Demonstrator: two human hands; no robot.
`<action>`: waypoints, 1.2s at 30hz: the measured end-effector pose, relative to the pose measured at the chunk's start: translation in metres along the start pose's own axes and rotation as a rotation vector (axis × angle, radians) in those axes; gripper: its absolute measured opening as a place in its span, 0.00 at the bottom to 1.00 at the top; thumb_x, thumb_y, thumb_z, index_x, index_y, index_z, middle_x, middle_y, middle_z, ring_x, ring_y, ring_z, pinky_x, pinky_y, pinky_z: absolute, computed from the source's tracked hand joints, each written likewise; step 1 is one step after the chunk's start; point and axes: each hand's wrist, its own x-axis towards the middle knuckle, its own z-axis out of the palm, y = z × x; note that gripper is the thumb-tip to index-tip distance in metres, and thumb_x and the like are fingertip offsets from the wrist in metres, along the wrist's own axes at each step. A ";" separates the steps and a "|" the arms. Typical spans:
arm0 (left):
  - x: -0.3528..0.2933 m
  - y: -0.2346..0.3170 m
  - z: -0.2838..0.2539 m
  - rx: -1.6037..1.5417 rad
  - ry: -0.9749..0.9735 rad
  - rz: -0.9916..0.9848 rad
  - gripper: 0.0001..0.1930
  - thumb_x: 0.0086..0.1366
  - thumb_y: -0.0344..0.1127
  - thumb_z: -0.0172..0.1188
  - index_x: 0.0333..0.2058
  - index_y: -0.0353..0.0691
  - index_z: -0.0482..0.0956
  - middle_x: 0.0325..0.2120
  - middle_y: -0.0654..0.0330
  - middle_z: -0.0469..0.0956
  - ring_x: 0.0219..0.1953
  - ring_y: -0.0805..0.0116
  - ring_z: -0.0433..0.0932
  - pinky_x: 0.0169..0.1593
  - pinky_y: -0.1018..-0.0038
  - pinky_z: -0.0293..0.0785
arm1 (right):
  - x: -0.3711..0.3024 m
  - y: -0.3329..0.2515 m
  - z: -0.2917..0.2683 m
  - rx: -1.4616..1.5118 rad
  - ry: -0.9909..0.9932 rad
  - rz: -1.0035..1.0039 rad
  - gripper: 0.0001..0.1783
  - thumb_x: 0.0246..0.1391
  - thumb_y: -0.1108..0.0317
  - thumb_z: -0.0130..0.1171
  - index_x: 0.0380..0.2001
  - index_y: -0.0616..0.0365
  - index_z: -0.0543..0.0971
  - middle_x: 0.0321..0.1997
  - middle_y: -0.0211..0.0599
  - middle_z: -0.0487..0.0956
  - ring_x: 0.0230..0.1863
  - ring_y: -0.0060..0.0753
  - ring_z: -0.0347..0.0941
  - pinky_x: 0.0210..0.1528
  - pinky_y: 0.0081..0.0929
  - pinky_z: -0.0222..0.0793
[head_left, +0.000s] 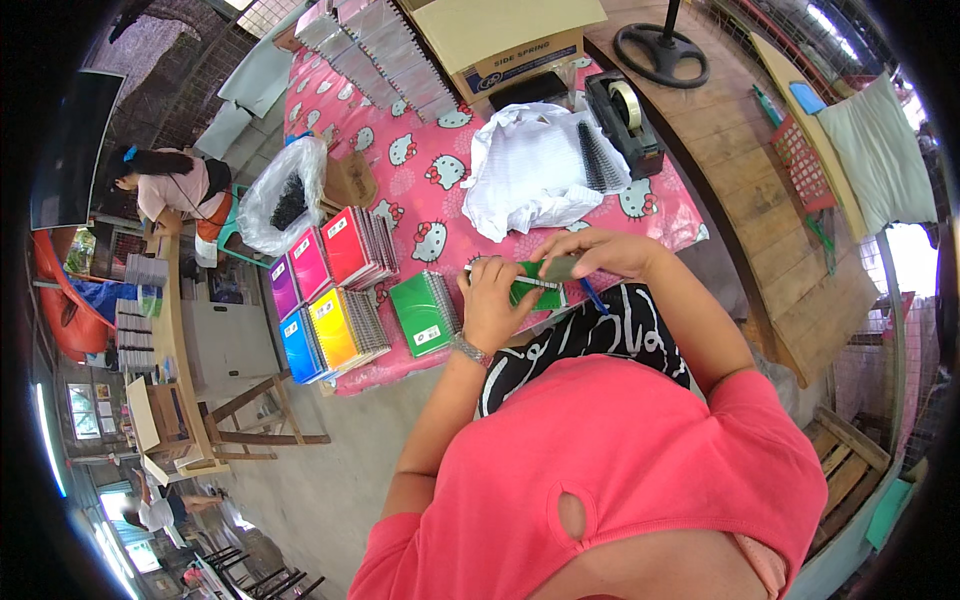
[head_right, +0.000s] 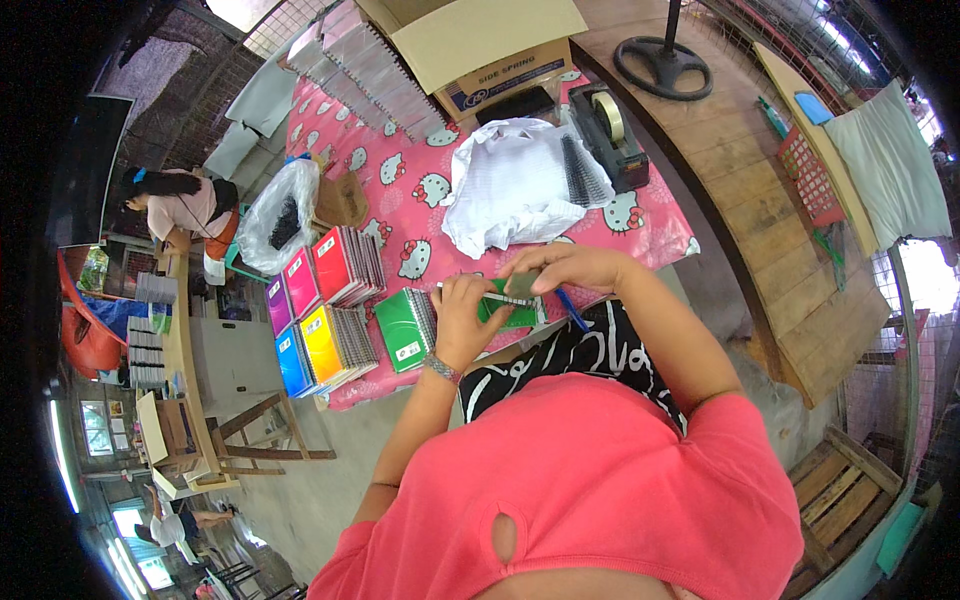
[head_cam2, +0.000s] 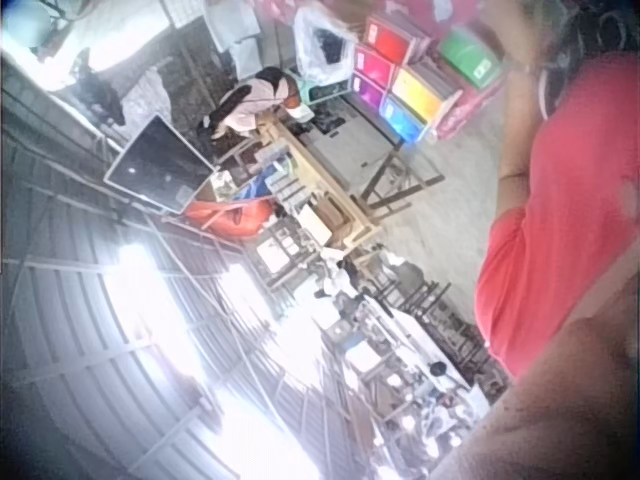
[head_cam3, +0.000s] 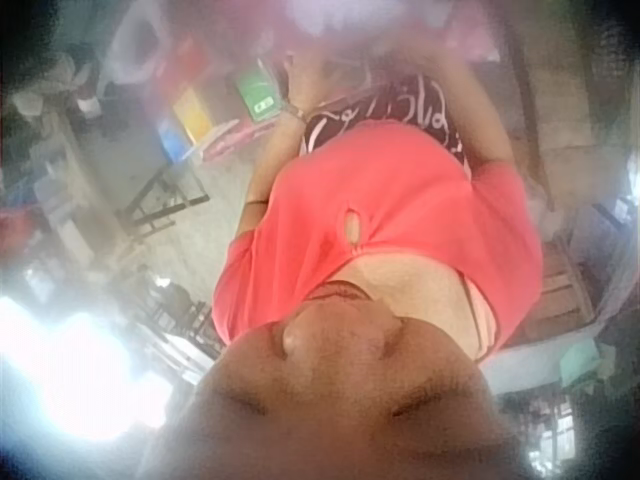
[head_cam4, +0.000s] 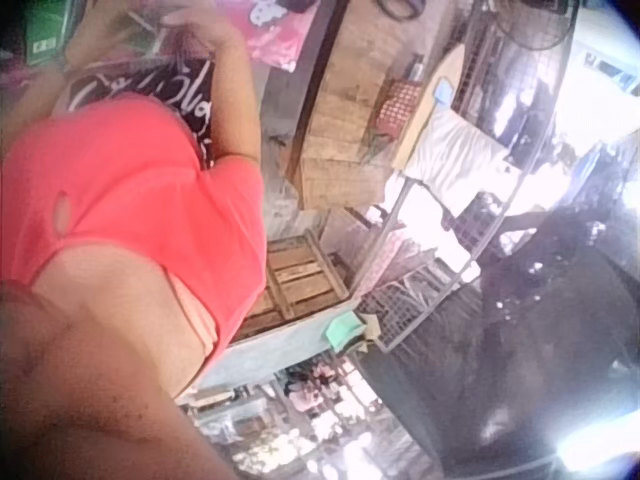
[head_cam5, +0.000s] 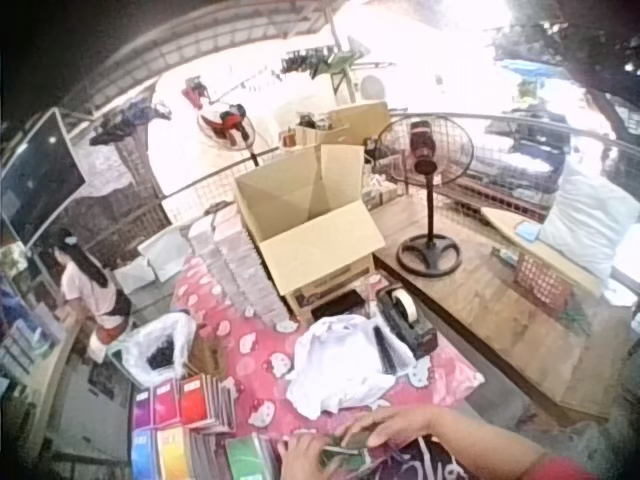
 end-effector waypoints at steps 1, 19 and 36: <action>0.002 -0.001 -0.001 -0.002 0.007 0.016 0.19 0.50 0.43 0.71 0.38 0.46 0.76 0.39 0.61 0.74 0.49 0.56 0.69 0.52 0.55 0.57 | 0.002 -0.003 0.000 -0.276 0.034 0.031 0.25 0.44 0.57 0.68 0.45 0.59 0.82 0.55 0.38 0.74 0.59 0.35 0.67 0.63 0.33 0.58; 0.009 0.004 -0.006 -0.063 0.016 0.042 0.19 0.50 0.41 0.72 0.37 0.42 0.74 0.35 0.60 0.74 0.45 0.55 0.71 0.48 0.59 0.60 | 0.011 -0.006 -0.004 -0.839 0.103 0.123 0.26 0.45 0.56 0.66 0.46 0.60 0.82 0.58 0.40 0.72 0.62 0.37 0.65 0.66 0.35 0.56; 0.005 -0.022 -0.004 -0.445 -0.035 -0.137 0.17 0.56 0.29 0.69 0.41 0.36 0.73 0.35 0.55 0.74 0.33 0.63 0.75 0.34 0.72 0.73 | 0.022 -0.002 0.001 0.315 -0.118 -0.146 0.23 0.51 0.62 0.64 0.50 0.59 0.79 0.51 0.34 0.77 0.48 0.27 0.72 0.55 0.27 0.64</action>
